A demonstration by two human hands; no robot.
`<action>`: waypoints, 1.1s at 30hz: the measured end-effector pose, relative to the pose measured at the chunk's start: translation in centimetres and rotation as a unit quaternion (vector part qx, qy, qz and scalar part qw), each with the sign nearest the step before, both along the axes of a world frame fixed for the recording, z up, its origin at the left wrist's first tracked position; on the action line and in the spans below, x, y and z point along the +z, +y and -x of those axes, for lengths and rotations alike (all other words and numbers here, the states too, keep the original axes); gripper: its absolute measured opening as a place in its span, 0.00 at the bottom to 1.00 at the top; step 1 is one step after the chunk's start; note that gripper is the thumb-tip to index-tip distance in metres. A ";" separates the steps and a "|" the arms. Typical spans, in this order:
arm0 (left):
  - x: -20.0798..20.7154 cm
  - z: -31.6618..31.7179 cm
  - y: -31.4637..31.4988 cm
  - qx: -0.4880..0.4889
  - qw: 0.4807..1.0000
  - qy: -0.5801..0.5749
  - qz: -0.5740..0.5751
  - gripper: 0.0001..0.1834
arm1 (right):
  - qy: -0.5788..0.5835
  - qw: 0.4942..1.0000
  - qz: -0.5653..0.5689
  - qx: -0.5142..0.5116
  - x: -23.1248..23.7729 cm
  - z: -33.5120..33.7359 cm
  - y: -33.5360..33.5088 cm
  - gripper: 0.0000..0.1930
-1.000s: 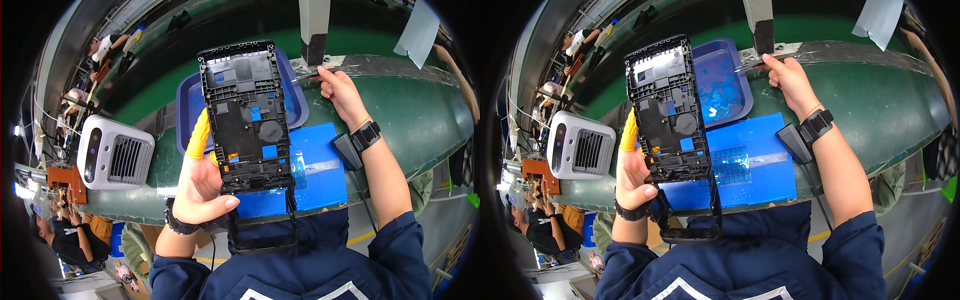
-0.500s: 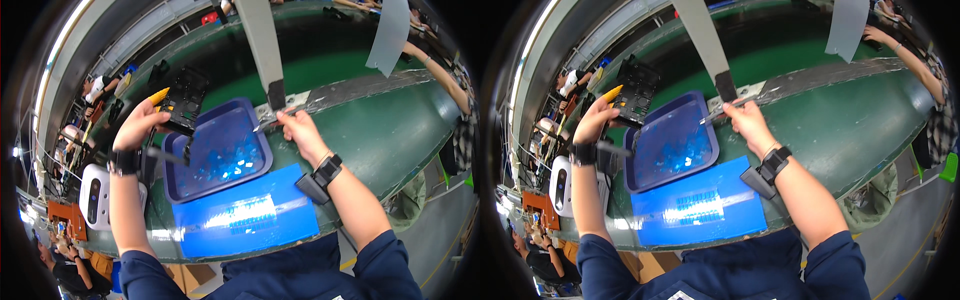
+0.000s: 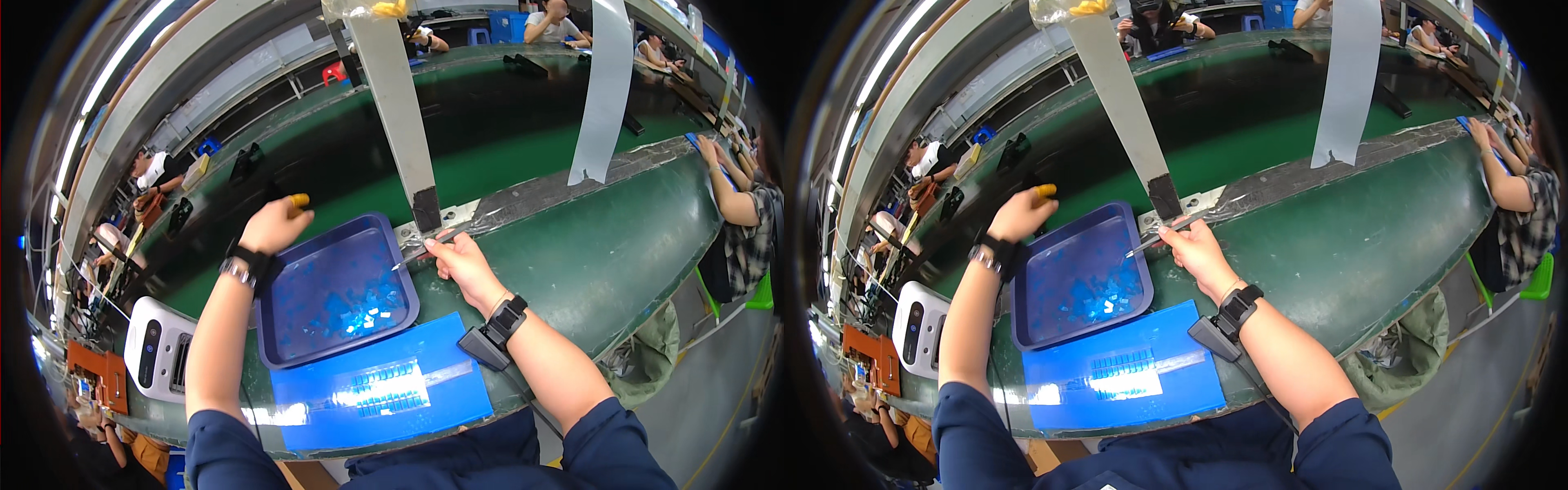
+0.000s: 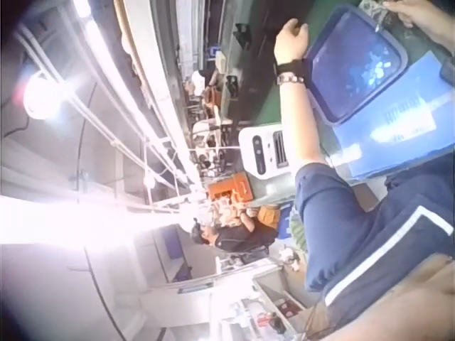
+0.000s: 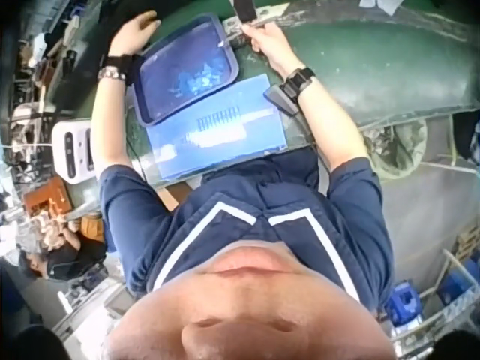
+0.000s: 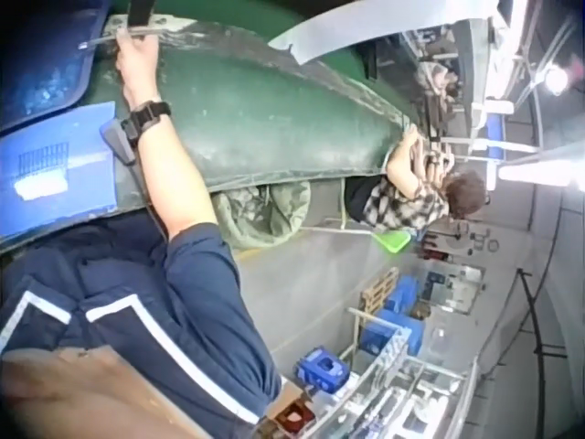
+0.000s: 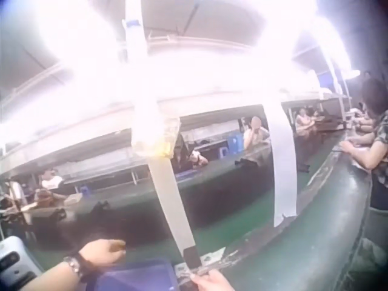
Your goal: The worker is assembling an electronic device housing by using tweezers to place small components and tapes.
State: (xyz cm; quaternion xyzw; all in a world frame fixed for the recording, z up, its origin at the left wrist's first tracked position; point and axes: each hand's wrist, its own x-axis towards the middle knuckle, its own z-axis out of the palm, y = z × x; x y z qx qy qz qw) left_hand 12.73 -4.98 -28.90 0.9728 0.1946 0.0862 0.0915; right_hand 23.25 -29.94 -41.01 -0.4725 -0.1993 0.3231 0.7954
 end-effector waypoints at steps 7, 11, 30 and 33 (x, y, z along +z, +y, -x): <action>-1.7 12.0 -6.4 -0.229 0.952 0.203 0.020 0.26 | 0.003 1.000 -0.003 -0.011 -0.3 -0.4 0.1 0.09; -2.6 14.5 -7.9 -0.138 0.941 0.310 -0.014 0.26 | -0.004 1.000 -0.001 -0.023 -0.4 0.0 0.4 0.11; -7.3 2.2 12.3 0.154 0.935 -0.232 0.221 0.34 | 0.005 1.000 -0.016 -0.016 -0.8 -0.5 -0.2 0.09; -4.9 2.3 8.6 0.081 0.931 -0.241 0.263 0.29 | 0.006 0.999 -0.050 0.006 -1.2 -1.0 0.0 0.07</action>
